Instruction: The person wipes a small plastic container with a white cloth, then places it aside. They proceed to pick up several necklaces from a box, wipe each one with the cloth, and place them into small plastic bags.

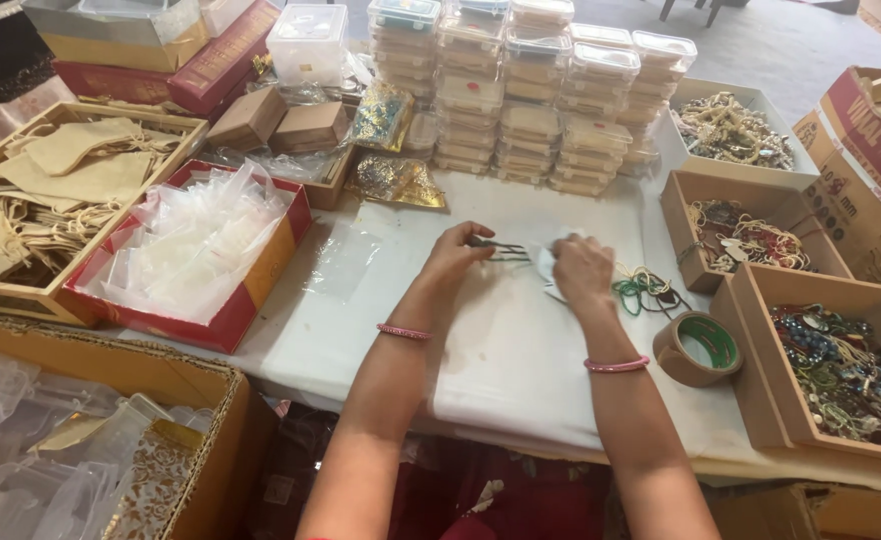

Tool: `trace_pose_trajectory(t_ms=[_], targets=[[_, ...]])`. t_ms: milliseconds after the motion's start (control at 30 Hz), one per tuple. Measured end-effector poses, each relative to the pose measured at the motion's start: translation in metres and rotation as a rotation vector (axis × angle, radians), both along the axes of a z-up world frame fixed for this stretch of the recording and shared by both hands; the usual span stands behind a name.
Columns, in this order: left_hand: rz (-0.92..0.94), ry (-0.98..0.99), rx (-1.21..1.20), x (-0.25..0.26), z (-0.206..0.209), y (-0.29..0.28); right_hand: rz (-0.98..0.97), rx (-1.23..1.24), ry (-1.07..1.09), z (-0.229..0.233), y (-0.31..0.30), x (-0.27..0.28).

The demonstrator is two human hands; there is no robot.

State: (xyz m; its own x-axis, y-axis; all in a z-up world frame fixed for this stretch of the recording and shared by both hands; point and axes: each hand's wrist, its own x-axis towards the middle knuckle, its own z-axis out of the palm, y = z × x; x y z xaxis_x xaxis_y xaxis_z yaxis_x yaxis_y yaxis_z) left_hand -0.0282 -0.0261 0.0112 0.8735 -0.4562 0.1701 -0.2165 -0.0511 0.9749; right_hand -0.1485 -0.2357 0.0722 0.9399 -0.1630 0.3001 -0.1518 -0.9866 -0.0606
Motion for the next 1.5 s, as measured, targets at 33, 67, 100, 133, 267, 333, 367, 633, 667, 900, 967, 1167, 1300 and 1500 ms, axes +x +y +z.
trace_pose_trajectory(t_ms=[33,67,100,133,267,333,367,633,667,900,967,1167,1300,1500], targets=[[-0.003,-0.002,-0.001,-0.005,0.005,0.002,-0.003,-0.001,-0.002,0.004,-0.005,-0.003],[0.061,0.028,0.038,-0.012,0.010,0.004,-0.127,-0.073,0.039,0.007,-0.009,-0.007],[0.125,0.058,0.077,-0.019,0.014,0.007,-0.250,-0.144,0.078,0.011,-0.014,-0.011],[0.126,0.055,0.075,-0.026,0.023,0.009,-0.248,-0.146,0.075,0.003,-0.017,-0.007],[0.314,-0.021,0.361,-0.046,0.049,0.016,0.182,0.011,-0.370,-0.020,-0.003,0.010],[0.361,-0.081,0.447,-0.052,0.054,0.015,0.429,0.187,-0.429,-0.022,0.020,0.010],[0.373,-0.090,0.503,-0.055,0.056,0.014,0.518,0.174,-0.335,-0.020,0.034,0.006],[0.503,-0.417,0.567,-0.038,0.029,0.021,0.157,0.139,0.177,-0.019,0.004,0.008],[0.523,-0.415,0.628,-0.040,0.033,0.022,0.101,0.152,0.107,-0.025,-0.012,0.011],[0.556,-0.426,0.707,-0.057,0.053,0.029,0.182,0.051,-0.444,-0.048,-0.041,0.020],[0.557,-0.397,0.713,-0.049,0.055,0.028,0.352,0.153,-0.462,-0.021,-0.003,0.012],[0.521,-0.247,0.765,-0.044,0.058,0.026,0.376,0.205,-0.203,-0.020,-0.002,0.004],[0.283,-0.048,0.700,-0.029,0.065,-0.012,-0.162,0.250,-0.251,-0.042,-0.080,0.010],[0.270,-0.336,0.153,-0.017,0.114,-0.131,-0.365,0.268,-0.425,-0.087,-0.141,0.030]])
